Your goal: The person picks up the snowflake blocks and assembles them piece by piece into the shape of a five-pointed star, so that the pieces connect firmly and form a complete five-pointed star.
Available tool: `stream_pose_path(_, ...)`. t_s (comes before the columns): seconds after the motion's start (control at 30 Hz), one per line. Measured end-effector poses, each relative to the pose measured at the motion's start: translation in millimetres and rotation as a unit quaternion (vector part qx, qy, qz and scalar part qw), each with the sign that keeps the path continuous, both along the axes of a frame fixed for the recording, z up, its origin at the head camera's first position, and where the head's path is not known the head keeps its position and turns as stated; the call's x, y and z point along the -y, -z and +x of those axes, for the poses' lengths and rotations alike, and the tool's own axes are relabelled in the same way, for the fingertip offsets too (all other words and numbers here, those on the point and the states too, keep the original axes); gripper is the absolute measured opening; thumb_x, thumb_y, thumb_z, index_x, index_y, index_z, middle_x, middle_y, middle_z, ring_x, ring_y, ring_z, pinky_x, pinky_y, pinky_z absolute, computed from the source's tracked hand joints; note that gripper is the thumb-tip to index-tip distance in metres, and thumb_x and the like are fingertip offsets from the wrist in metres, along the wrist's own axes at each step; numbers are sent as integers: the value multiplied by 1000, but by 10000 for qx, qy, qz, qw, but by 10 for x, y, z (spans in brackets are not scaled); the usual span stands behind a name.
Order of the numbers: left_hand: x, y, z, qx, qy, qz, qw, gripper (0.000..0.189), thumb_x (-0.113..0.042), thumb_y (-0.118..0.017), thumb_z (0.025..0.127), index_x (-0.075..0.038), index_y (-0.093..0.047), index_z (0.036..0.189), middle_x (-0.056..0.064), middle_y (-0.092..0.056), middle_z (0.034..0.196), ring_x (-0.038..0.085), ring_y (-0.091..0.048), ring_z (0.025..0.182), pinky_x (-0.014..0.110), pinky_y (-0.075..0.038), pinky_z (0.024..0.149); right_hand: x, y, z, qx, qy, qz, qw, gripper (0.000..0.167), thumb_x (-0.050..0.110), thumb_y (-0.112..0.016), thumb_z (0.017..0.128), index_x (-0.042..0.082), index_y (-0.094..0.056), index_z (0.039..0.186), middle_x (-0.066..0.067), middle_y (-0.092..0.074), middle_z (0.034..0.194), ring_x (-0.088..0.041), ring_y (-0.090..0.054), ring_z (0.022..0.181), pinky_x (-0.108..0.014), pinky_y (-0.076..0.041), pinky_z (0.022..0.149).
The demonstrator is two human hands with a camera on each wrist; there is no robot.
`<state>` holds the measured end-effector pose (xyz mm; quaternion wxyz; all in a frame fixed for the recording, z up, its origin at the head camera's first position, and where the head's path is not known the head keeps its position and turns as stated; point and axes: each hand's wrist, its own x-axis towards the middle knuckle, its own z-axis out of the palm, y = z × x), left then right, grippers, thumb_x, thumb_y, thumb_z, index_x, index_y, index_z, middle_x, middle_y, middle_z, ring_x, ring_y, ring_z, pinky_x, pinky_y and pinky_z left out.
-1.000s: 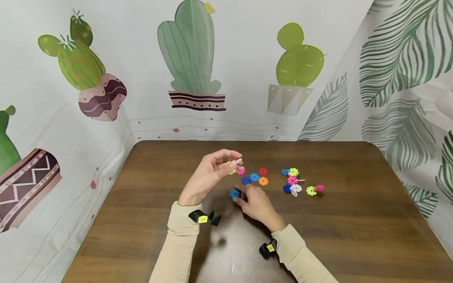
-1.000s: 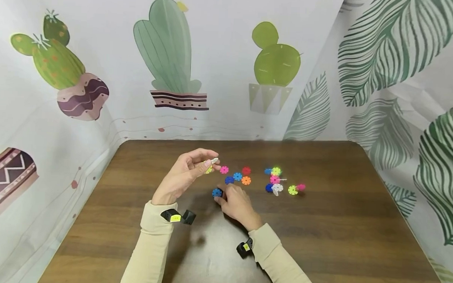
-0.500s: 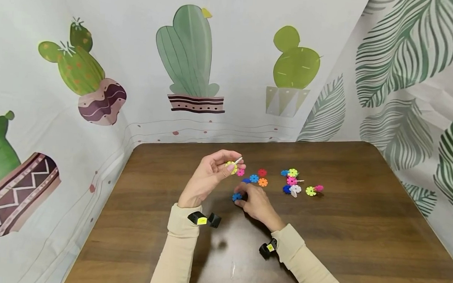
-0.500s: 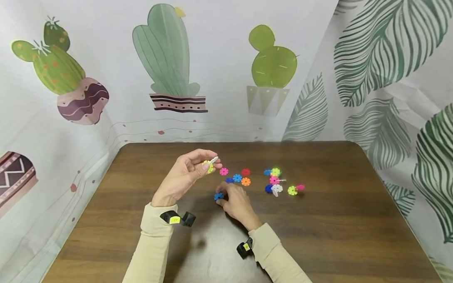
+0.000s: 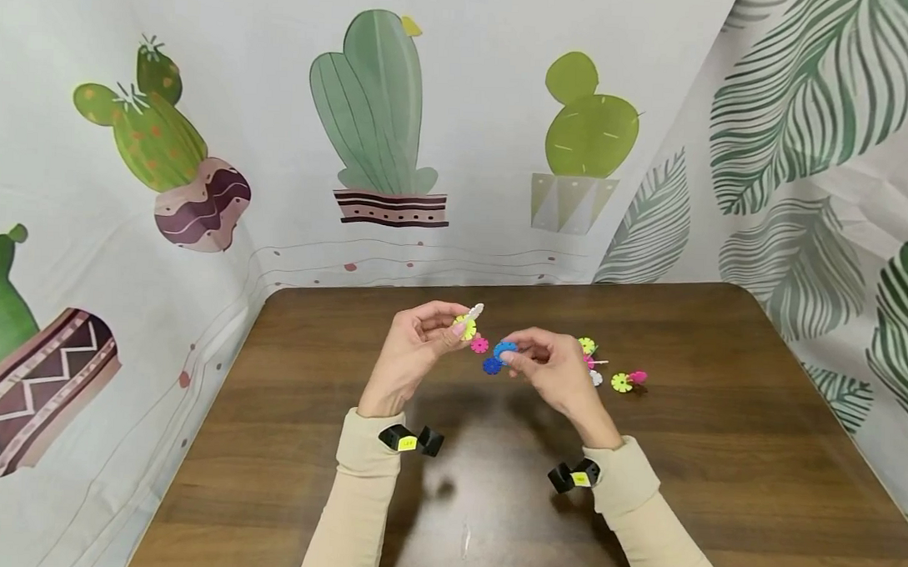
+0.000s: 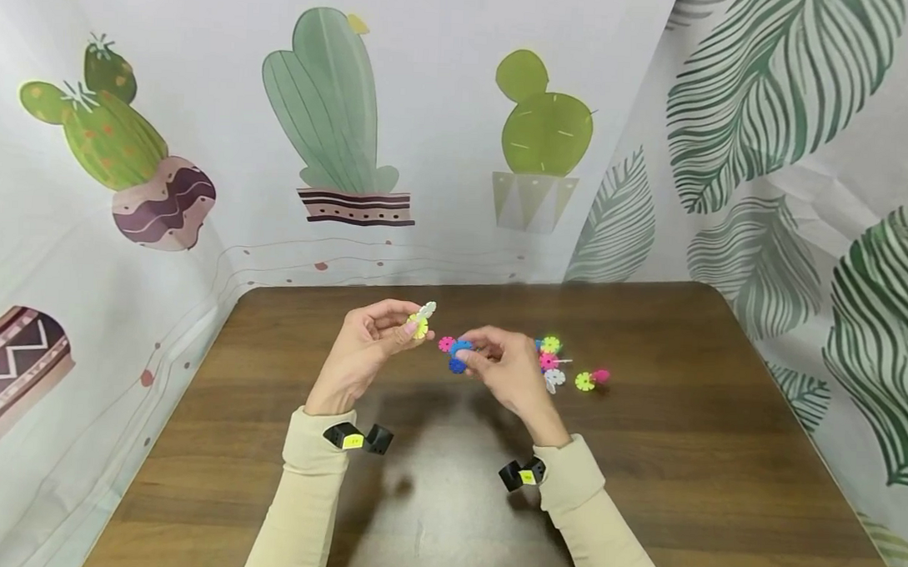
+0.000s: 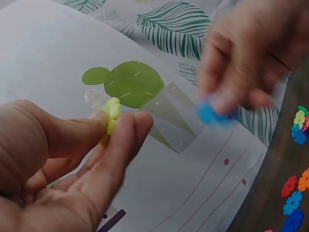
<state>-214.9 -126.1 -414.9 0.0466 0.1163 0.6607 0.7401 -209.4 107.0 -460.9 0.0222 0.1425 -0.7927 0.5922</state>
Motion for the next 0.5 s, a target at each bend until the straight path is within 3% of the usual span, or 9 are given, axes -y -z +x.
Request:
stream_pose_path(0.17, -37, 16, 18, -170, -61, -350, 9992, 26, -3, -77, 97, 5, -75, 122, -3, -77, 89, 10, -76, 78, 23, -63, 75, -111, -229, 93, -262, 42, -132, 9996, 18, 11, -78, 99, 4, -80, 115, -23, -80, 92, -4, -76, 74, -22, -59, 63)
stream_pose_path(0.3, -77, 1, 44, -94, 110, -266, 9995, 25, -4, -79, 97, 4, -75, 120, -2, -80, 89, 14, -79, 78, 25, -64, 74, -122, -303, 147, -458, 92, -20, 9989, 19, 13, -77, 100, 8, -80, 117, -20, -82, 96, 0, -76, 78, -20, -59, 66)
stream_pose_path(0.5, -125, -50, 82, 7, 248, -274, 9993, 27, -5, -79, 96, 5, -73, 121, -1, -80, 85, 12, -77, 71, 23, -62, 71, -100, -355, 202, -1053, 228, 161, 9941, 16, 12, -81, 96, 11, -82, 112, -8, -84, 92, -2, -74, 74, -18, -60, 68)
